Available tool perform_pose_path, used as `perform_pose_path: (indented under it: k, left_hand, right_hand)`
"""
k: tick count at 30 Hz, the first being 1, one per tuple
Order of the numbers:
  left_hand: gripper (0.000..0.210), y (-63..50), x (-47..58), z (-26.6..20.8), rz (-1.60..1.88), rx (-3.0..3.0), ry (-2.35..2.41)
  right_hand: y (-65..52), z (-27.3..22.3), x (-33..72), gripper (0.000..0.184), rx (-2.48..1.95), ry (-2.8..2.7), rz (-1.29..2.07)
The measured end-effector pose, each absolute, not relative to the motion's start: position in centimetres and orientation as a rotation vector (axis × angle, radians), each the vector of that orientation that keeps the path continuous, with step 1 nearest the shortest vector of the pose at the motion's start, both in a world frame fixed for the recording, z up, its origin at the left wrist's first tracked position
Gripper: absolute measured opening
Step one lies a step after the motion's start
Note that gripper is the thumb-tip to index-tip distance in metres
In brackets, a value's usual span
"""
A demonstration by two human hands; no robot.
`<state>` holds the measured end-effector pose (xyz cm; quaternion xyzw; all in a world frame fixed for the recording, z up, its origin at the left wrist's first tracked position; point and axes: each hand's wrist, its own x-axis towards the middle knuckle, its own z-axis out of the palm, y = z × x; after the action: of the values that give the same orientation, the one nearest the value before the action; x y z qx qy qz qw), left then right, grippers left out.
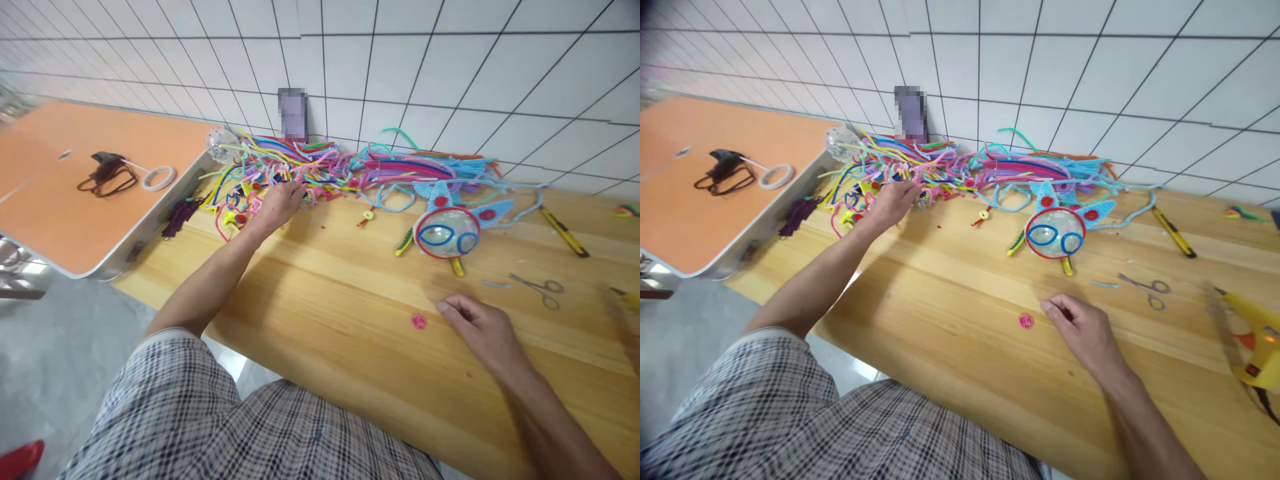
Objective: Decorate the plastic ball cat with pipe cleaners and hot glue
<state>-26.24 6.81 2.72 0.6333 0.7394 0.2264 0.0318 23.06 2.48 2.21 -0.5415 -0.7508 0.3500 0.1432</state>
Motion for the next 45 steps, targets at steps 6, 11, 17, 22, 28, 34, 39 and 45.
perform_pose_path:
  k: [6, 11, 17, 22, 28, 34, 39, 45]
  left_hand:
    - [0.023, 7.0, -26.6, 1.1, 0.545, 2.045, 2.245]
    - [0.033, 6.9, -25.4, -0.1, 0.398, 2.139, 2.282]
    - [0.046, 4.9, -22.6, -0.7, 0.290, 2.171, 2.309]
    - [0.065, 3.7, -21.4, -0.8, 0.284, 2.156, 2.272]
    - [0.066, 3.7, -21.2, -0.6, 0.254, 2.113, 2.283]
    - [0.062, 3.7, -20.8, -0.2, 0.227, 2.121, 2.315]
    - [0.060, 3.5, -20.8, 0.6, 0.185, 2.162, 2.272]
    - [0.053, 2.6, -21.2, 2.6, 0.327, 2.232, 2.110]
  right_hand:
    - [2.4, 1.7, 23.3, 0.045, -1.607, -2.141, 1.013]
    - [2.7, 0.1, 24.3, 0.045, -1.588, -2.128, 0.964]
    - [2.8, -0.8, 25.1, 0.049, -1.568, -2.138, 0.925]
    - [2.9, -0.6, 25.1, 0.049, -1.580, -2.135, 0.928]
    - [2.1, 1.1, 23.8, 0.050, -1.653, -2.065, 0.912]
    - [1.6, 2.2, 23.0, 0.044, -1.679, -2.019, 0.915]
    - [1.6, 2.3, 22.9, 0.046, -1.670, -1.999, 0.897]
    - [1.6, 2.3, 22.9, 0.044, -1.694, -1.991, 0.911]
